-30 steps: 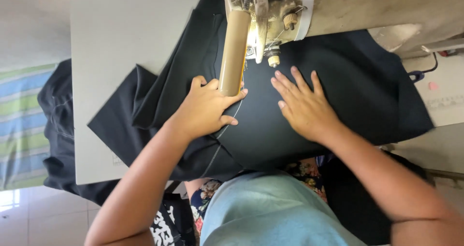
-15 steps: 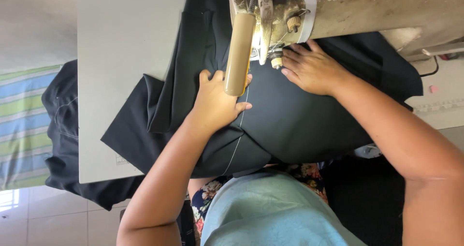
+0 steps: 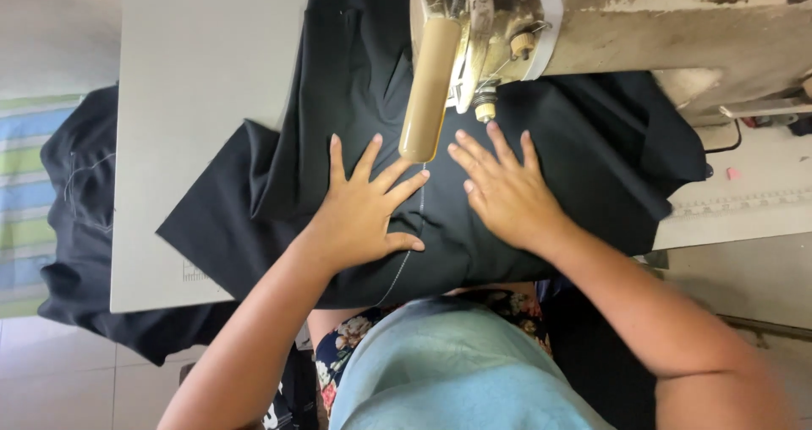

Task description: Positioning fabric panels and aligning a graphic patch on a sewing machine table for assembly.

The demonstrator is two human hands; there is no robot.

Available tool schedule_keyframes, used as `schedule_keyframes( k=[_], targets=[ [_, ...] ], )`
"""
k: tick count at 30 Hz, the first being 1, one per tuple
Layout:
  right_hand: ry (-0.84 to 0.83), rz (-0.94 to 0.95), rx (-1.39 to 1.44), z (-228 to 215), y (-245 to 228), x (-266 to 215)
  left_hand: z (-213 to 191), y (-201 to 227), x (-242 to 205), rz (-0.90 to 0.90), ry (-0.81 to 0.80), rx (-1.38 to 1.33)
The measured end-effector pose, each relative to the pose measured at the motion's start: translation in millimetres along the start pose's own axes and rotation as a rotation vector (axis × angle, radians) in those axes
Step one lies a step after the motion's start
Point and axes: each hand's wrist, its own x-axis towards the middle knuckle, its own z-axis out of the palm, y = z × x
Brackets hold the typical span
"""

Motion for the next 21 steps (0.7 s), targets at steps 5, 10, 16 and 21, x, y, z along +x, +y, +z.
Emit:
schedule_keyframes(
  k=[5, 10, 16, 21],
  targets=[
    [-0.033, -0.118, -0.030, 5.5, 31.1, 16.0, 20.8, 34.1, -48.0, 0.019, 0.115, -0.110],
    [0.154, -0.042, -0.057, -0.6, -8.9, 2.5, 6.9, 57.9, -52.7, -0.118, 0.378, -0.097],
    [-0.055, 0.110, 0.020, -7.3, -33.9, -12.6, 34.6, 16.5, -11.7, 0.072, 0.139, -0.220],
    [-0.040, 0.064, 0.012, -6.7, -15.6, -6.1, 17.7, 17.5, -7.7, 0.065, 0.013, -0.253]
  ],
)
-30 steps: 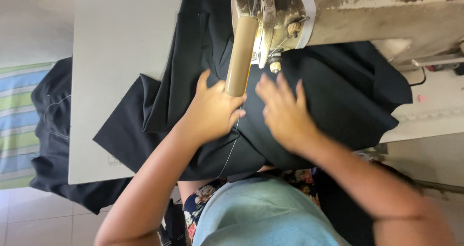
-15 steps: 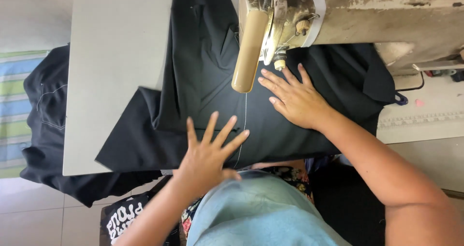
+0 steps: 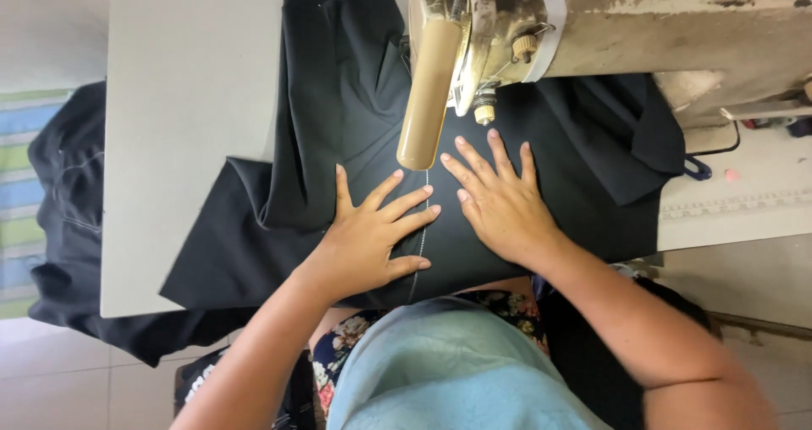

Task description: Positioning fabric panels and aligning a graphic patch on a sewing machine table for assembly.

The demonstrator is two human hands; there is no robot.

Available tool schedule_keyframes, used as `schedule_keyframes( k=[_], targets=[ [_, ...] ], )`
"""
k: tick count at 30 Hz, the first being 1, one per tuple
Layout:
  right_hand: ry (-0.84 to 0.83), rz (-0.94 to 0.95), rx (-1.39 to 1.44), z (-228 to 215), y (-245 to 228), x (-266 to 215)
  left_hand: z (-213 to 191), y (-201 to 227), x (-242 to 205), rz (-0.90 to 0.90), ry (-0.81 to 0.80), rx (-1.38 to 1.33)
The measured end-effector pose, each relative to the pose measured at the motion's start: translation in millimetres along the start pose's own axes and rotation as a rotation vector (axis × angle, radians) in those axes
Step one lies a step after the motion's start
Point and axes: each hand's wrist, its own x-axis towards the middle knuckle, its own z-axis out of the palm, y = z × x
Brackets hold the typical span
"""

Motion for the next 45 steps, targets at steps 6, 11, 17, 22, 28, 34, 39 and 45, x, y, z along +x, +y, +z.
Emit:
schedule_keyframes(
  k=[6, 11, 17, 22, 28, 34, 39, 45],
  targets=[
    [0.037, -0.097, -0.002, 10.3, 26.6, 21.8, 4.4, -3.2, 10.8, -0.045, -0.003, 0.003],
    [0.082, -0.161, -0.012, 17.8, 47.4, 44.7, -10.4, -6.4, 23.4, -0.089, -0.024, 0.013],
    [0.014, -0.165, -0.056, 35.5, 70.5, 75.4, -16.7, -16.0, 38.3, -0.124, -0.034, 0.015],
    [0.544, -0.278, -0.252, 26.4, 63.7, 75.7, -18.1, -12.6, 40.2, -0.053, 0.148, 0.178],
    [0.139, -0.079, -0.077, -1.5, 14.7, -2.6, 0.1, 15.5, -1.5, 0.001, 0.106, 0.067],
    [0.096, -0.110, -0.040, 4.0, 42.6, 16.2, 1.6, 8.4, 6.5, -0.064, -0.038, 0.034],
    [0.116, -0.173, -0.037, 27.4, 75.9, 45.8, -0.4, 2.1, 21.7, -0.121, -0.033, 0.049],
    [0.287, -0.250, -0.107, 74.0, 121.0, 86.9, -5.3, -7.3, 39.0, -0.169, -0.002, 0.036]
  ],
)
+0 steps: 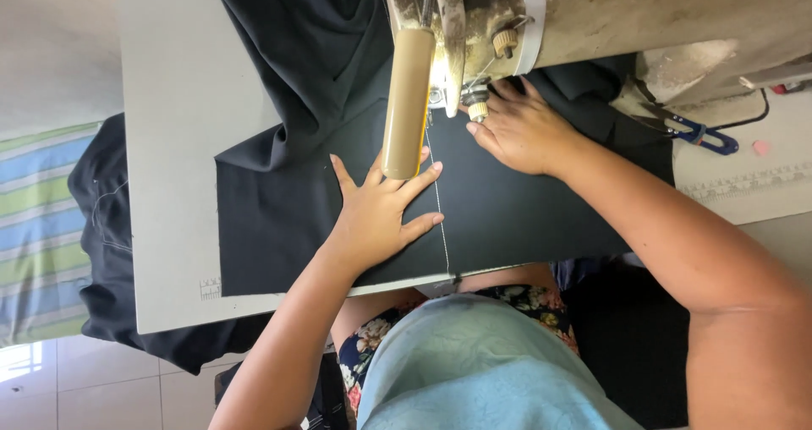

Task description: Positioning fabric panels and aligning a graphic patch on a sewing machine table for assembly.

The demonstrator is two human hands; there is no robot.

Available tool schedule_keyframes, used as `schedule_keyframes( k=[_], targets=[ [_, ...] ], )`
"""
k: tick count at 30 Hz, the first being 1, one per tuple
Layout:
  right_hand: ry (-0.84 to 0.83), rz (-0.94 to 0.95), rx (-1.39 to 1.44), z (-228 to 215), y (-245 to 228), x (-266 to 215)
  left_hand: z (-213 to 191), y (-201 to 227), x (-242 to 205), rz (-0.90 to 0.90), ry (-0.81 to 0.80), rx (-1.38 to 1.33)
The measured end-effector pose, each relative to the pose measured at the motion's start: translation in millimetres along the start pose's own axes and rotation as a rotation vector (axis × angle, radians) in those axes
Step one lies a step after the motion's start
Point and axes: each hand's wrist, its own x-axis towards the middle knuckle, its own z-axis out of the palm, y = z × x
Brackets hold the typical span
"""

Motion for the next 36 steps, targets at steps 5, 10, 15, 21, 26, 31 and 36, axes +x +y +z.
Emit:
schedule_keyframes(
  k=[5, 10, 15, 21, 26, 31, 36],
  targets=[
    [-0.190, 0.125, 0.108, -35.0, -2.5, 25.0, -7.5, -5.5, 11.6, -0.025, 0.006, -0.015],
    [0.261, 0.183, -0.226, -98.7, -27.8, -7.9, -3.0, -12.0, 26.2, -0.014, 0.055, 0.022],
    [0.315, 0.706, -0.301, -63.5, 45.7, -171.9, -8.4, -8.4, 38.4, -0.018, 0.025, -0.085],
    [0.441, 0.774, -0.202, -87.9, 28.3, -178.4, 10.4, -22.1, 33.5, 0.096, 0.246, -0.089],
    [0.574, 0.529, 0.296, -76.0, -86.1, -80.1, 40.9, -10.4, 8.9, 0.127, 0.331, 0.077],
    [-0.260, 0.494, 0.224, -117.2, -105.0, -63.5, 11.0, -14.4, -27.7, 0.158, 0.042, -0.110],
    [-0.308, 0.453, 0.216, -117.7, -95.0, -51.3, 9.8, -25.9, -21.3, 0.160, 0.033, -0.131]
  ],
)
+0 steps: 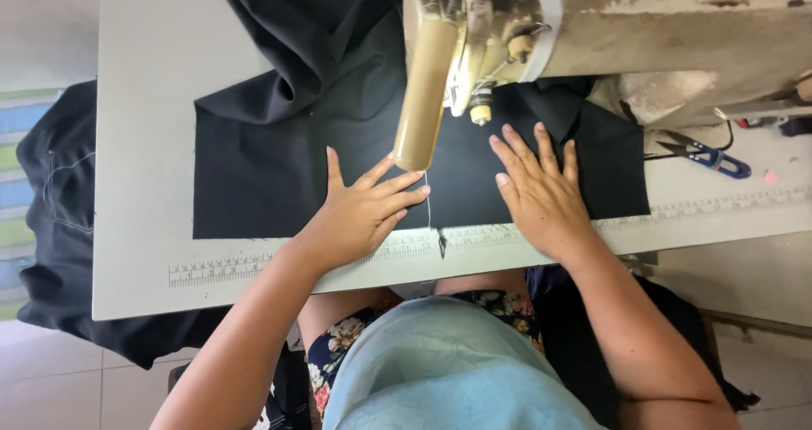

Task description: Positioning fabric panels and aligning a graphic patch on a sewing machine table for assembly.

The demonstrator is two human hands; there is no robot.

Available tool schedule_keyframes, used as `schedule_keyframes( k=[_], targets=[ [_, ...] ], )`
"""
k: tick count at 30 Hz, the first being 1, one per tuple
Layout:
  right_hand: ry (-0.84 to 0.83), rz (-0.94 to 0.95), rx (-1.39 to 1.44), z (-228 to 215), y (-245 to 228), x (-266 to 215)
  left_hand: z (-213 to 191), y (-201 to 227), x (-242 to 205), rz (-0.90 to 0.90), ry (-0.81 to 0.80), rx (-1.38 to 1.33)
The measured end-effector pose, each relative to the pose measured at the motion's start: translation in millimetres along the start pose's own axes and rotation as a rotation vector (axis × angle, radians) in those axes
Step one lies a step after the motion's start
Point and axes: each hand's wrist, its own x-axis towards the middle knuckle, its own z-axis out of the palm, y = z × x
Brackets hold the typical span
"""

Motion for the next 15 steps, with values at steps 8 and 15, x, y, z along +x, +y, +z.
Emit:
schedule_keyframes(
  k=[8, 15],
  targets=[
    [-0.013, -0.055, -0.058, 8.3, 24.4, 36.5, 2.3, -19.8, 21.8, -0.042, 0.033, 0.009],
    [-0.074, -0.045, -0.120, 7.8, 34.3, 67.5, -3.8, -37.5, 36.5, -0.041, 0.061, -0.003]
  ],
)
